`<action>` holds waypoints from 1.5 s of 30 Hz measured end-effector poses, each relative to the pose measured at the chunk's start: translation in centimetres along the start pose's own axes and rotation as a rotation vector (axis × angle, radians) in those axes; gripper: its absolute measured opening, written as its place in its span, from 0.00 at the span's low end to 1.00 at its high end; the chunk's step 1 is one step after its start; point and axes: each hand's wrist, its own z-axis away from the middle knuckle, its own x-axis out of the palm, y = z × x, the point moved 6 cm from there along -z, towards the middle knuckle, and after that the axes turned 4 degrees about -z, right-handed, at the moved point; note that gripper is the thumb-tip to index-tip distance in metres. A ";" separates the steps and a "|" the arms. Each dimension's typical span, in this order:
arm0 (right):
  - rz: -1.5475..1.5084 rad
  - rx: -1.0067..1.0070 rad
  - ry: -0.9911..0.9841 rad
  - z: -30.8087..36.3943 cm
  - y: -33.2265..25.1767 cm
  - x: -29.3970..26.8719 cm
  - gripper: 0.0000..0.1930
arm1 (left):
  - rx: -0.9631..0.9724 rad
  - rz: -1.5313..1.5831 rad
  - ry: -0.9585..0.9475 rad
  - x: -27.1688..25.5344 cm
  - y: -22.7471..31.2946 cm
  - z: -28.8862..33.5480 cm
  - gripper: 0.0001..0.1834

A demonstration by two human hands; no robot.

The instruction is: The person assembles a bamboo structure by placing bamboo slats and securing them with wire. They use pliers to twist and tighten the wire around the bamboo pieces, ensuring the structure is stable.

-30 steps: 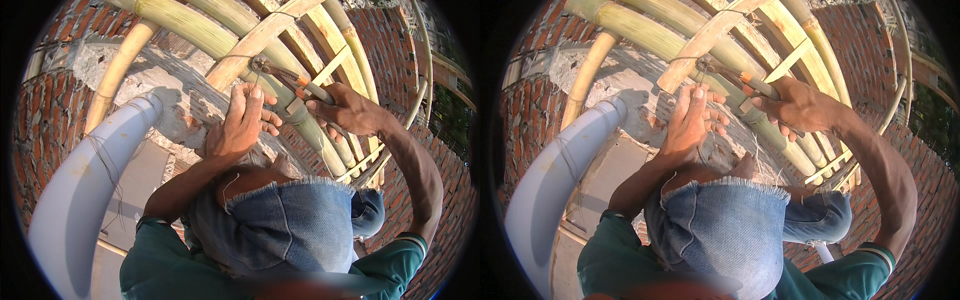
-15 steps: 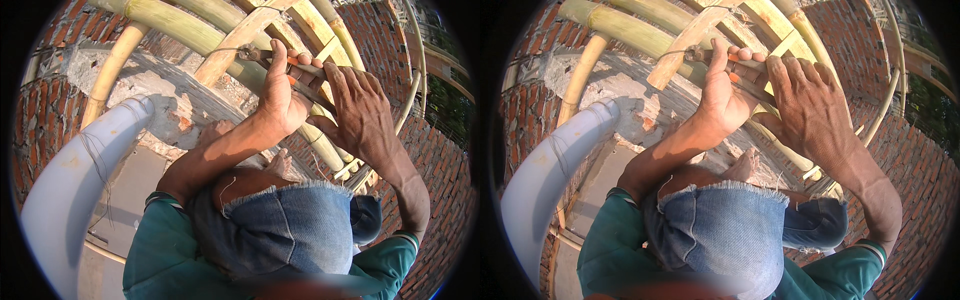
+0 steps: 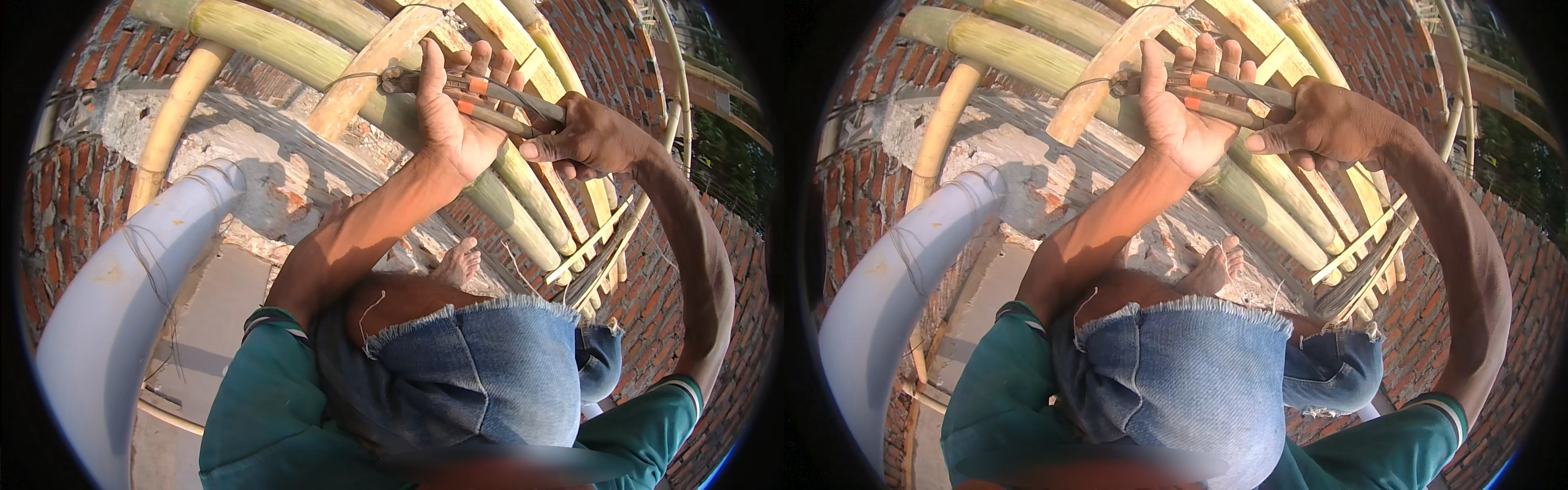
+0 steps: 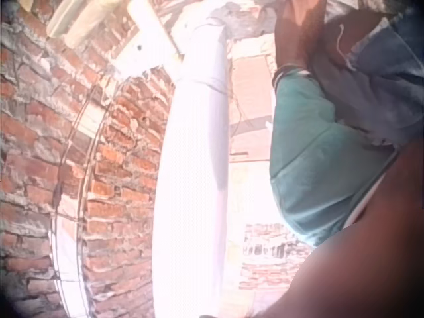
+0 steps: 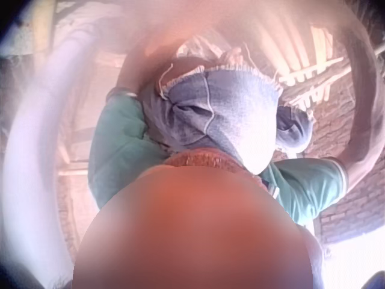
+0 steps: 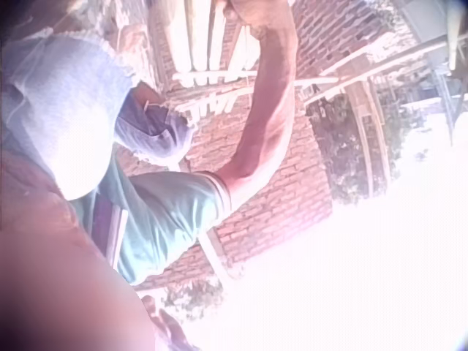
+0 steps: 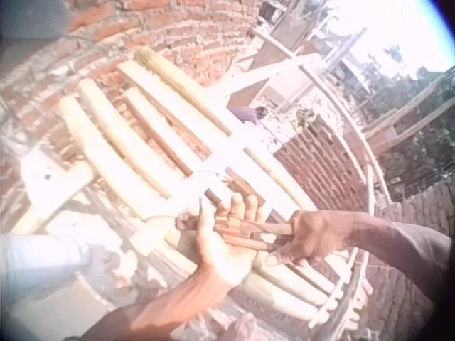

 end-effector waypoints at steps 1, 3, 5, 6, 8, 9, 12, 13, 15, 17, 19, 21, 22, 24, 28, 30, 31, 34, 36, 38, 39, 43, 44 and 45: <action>-0.066 0.102 -0.127 0.2 0.1 0.6 0.20 | 0.011 -0.003 0.002 -0.1 -0.2 -0.4 0.28; 0.197 -0.056 0.124 0.5 -1.2 0.0 0.19 | 0.015 -0.059 -0.128 0.5 0.0 -0.7 0.26; 0.628 -0.309 0.602 3.1 -2.9 0.0 0.26 | 0.009 -0.033 -0.090 0.6 0.1 -0.7 0.26; 0.832 -0.332 0.730 3.6 -3.0 0.7 0.36 | -0.011 0.005 -0.102 1.1 0.0 -0.8 0.27; 1.157 -0.519 1.020 4.9 -3.6 2.1 0.33 | -0.026 -0.002 -0.008 1.2 0.2 -0.4 0.27; 1.299 -0.530 1.069 4.8 -3.5 2.4 0.28 | -0.018 -0.008 -0.054 1.9 0.4 -0.2 0.27; 1.355 -0.476 0.864 2.8 -3.8 -0.1 0.38 | -0.064 0.049 -0.165 3.6 0.8 -0.1 0.26; 1.359 -0.685 0.927 3.1 -5.2 -1.6 0.35 | -0.087 0.091 -0.143 3.7 1.0 -0.4 0.26; 1.408 -0.967 0.854 2.5 -8.1 -5.0 0.30 | 0.000 0.236 -0.180 4.4 1.9 -1.5 0.23; 1.153 -1.052 0.616 0.6 -10.8 -8.6 0.06 | 0.099 0.312 0.037 3.4 2.5 -2.9 0.24; 1.247 -1.106 0.600 -2.0 -13.4 -9.9 0.07 | 0.108 0.298 -0.352 4.9 4.0 -3.8 0.24; 1.212 -1.157 0.491 -4.1 -15.1 -10.6 0.06 | 0.042 0.363 -0.659 6.3 4.7 -3.6 0.24; 1.208 -1.173 0.483 -4.7 -15.3 -10.8 0.06 | 0.043 0.277 -0.557 5.6 4.7 -3.9 0.25; 1.200 -1.204 0.475 -5.1 -15.1 -11.0 0.06 | 0.014 0.260 -0.495 5.7 4.5 -3.7 0.24; 1.021 -0.815 0.340 -4.0 -9.3 -10.2 0.08 | 0.125 0.190 0.088 3.1 2.4 -2.2 0.21; 0.879 -0.775 0.314 -2.4 -6.2 -6.5 0.18 | -0.057 0.097 -0.128 3.5 1.1 -0.7 0.21; 0.642 -0.586 0.293 -1.9 -4.0 -4.8 0.12 | -0.131 0.091 0.022 1.8 0.2 0.0 0.21; -0.079 -0.110 -0.156 -0.3 0.4 1.0 0.22 | -0.120 -0.133 -0.056 0.3 -0.3 2.0 0.21; -0.454 0.006 -0.277 0.2 0.7 3.6 0.25 | -0.078 -0.136 -0.038 -0.5 -0.2 2.2 0.22; -0.526 0.007 -0.411 0.4 -0.3 4.2 0.27 | -0.071 -0.080 -0.083 -0.3 -0.1 2.0 0.22; -0.297 -0.064 -0.305 0.3 -0.7 3.5 0.26 | -0.074 -0.093 -0.072 -0.2 -0.1 1.8 0.23; 0.523 -0.368 0.322 2.8 -3.5 1.5 0.29 | -0.041 -0.077 -0.131 0.9 0.0 1.1 0.27; 0.635 -0.463 0.557 4.1 -4.5 2.1 0.30 | -0.041 -0.050 -0.119 1.1 0.0 1.1 0.27; 0.782 -0.500 0.758 5.3 -5.0 2.8 0.32 | -0.051 -0.017 -0.105 1.2 -0.2 1.0 0.26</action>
